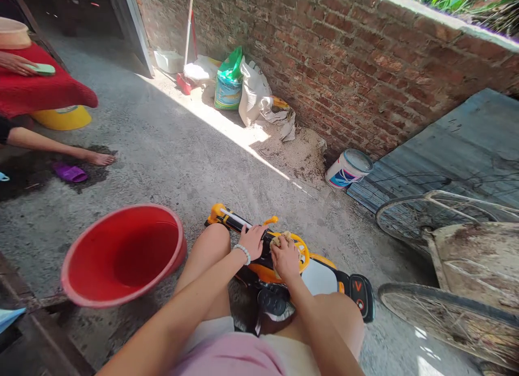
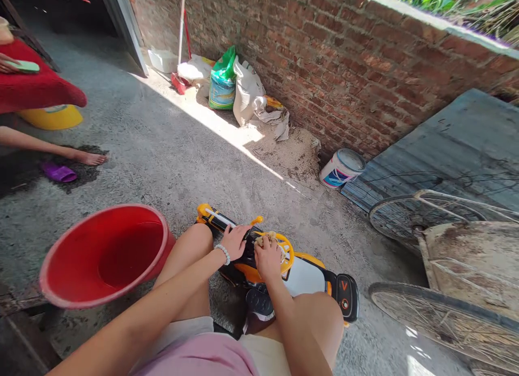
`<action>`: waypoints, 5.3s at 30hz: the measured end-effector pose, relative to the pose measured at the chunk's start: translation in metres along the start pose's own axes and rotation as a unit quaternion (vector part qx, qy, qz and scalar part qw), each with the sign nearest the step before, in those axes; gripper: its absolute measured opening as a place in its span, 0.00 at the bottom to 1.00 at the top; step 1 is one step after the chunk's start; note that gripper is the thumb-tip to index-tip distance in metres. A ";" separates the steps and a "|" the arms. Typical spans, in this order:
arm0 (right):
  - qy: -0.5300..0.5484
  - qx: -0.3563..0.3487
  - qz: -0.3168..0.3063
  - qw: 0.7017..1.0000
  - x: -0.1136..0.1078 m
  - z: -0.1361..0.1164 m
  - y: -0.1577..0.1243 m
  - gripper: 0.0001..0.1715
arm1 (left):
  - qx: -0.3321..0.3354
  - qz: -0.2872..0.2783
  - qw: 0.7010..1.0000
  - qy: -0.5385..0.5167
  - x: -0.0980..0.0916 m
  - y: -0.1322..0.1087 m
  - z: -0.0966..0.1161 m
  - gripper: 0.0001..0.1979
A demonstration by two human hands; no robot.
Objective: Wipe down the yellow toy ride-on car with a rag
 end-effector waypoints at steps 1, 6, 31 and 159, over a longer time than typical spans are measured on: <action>-0.004 -0.009 -0.009 1.000 -0.003 0.000 0.004 0.19 | -0.011 -0.001 1.000 0.004 -0.001 0.003 0.001 0.31; -0.013 0.031 0.000 0.999 -0.022 0.018 0.031 0.21 | -0.032 -0.013 0.999 0.026 -0.005 0.012 0.006 0.26; 0.100 0.145 0.029 0.984 -0.019 0.011 0.024 0.25 | -0.042 -0.049 0.997 0.032 0.011 0.020 -0.007 0.25; -0.035 0.007 -0.075 0.997 -0.053 0.049 -0.018 0.12 | -0.040 -0.071 0.995 0.057 0.007 0.027 -0.008 0.23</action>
Point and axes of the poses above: each hand's wrist, its own y-axis towards the middle knuckle, its own x-axis out of the palm, z = x × y, the point moved 1 cm from there along y, towards the middle knuckle, and after that the axes turned 15 degrees about y, right-handed, at the moved point
